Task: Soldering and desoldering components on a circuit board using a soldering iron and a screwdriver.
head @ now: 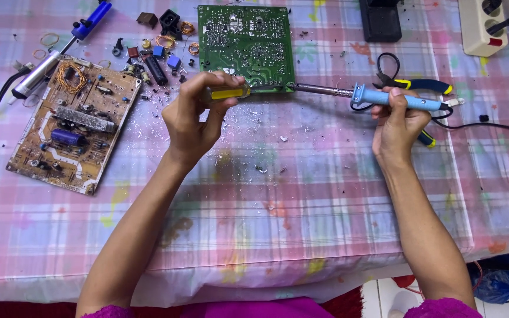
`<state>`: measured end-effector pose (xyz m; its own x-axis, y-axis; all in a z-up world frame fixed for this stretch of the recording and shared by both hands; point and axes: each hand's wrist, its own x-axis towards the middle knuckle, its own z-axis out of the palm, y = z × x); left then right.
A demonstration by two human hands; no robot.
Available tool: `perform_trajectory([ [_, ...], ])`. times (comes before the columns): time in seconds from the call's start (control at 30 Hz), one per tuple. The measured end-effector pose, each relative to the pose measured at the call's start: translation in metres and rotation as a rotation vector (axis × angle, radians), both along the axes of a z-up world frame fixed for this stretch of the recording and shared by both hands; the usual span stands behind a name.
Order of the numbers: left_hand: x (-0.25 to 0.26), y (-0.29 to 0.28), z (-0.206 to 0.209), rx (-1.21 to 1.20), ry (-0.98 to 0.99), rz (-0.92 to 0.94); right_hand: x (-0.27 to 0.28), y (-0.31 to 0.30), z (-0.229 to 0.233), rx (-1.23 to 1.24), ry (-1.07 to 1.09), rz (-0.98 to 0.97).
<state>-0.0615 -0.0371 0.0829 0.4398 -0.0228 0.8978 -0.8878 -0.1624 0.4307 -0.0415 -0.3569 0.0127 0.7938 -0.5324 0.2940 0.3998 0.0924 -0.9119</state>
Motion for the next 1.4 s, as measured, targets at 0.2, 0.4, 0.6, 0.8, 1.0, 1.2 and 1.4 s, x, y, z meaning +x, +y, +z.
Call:
perform_trajectory([
  [0.2, -0.009, 0.0, 0.005, 0.141, -0.012, -0.01, 0.003, -0.007, 0.009, -0.06, 0.019, 0.092],
  [0.4, -0.01, 0.004, 0.004, 0.268, -0.003, -0.042, 0.017, -0.008, 0.061, -0.36, 0.117, 0.249],
  [0.6, -0.012, 0.002, 0.003, 0.284, -0.008, -0.046, 0.059, -0.004, 0.102, -0.743, 0.087, 0.468],
  [0.8, -0.011, 0.002, 0.001, 0.314, -0.027, -0.045, 0.073, 0.004, 0.122, -0.975, 0.319, 0.484],
  [1.0, -0.011, 0.002, 0.002, 0.315, -0.035, -0.029, 0.049, 0.011, 0.143, -1.055, 0.291, 0.524],
  [1.2, -0.015, 0.0, 0.012, 0.345, -0.047, -0.078, 0.055, 0.019, 0.139, -1.123, 0.238, 0.51],
  [1.4, -0.015, 0.0, 0.011, 0.349, -0.057, -0.083, 0.042, 0.018, 0.146, -1.101, 0.207, 0.599],
])
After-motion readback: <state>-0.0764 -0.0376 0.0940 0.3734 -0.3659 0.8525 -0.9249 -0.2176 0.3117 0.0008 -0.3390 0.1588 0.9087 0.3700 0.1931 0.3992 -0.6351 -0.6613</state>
